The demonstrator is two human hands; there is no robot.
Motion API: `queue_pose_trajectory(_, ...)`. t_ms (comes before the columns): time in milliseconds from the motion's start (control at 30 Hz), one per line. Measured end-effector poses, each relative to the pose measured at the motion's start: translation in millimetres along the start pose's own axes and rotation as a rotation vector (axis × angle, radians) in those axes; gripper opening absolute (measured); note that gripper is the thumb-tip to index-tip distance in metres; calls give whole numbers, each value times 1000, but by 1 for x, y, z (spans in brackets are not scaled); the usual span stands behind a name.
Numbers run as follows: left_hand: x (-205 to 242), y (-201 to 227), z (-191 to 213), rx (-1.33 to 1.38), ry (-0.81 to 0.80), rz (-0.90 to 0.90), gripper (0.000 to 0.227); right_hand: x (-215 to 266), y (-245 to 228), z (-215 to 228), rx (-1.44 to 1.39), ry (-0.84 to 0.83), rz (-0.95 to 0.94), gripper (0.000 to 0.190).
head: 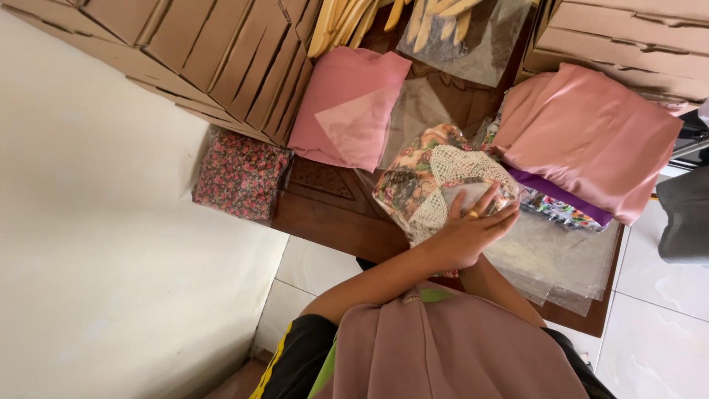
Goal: Packaging folded clothes into plastic bags.
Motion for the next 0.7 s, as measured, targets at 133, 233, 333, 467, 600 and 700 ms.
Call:
queue_pose_trajectory(133, 32, -8, 3, -136, -3, 6, 94, 14, 2, -10, 679, 44, 36, 54)
queue_pose_trajectory(233, 56, -20, -5, -42, 130, -17, 91, 30, 2, -20, 1053, 74, 63, 47)
queue_pose_trajectory(333, 70, -18, -12, 108, 134, 5, 98, 37, -9, -21, 1166, 109, 74, 45)
queue_pose_trajectory(467, 70, -8, -34, 303, 127, -43, 109, 47, -36, -19, 1074, 182, 66, 45)
queue_pose_trajectory(600, 55, -15, -73, 364, 159, -59, 107, 34, -61, -6, 1148, 185, 4, 43)
queue_pose_trajectory(700, 39, -52, -187, 562, 223, -41, 81, 11, -74, -5, 1214, 185, -43, 42)
Point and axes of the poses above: each hand's wrist, its own x-axis away from the middle knuckle, its own z-axis out of the back of the hand, y = z × x, the point moved 1 cm from there along -x, towards the middle knuckle, and after that the axes turned 7 degrees about x, right-handed, at the moved point
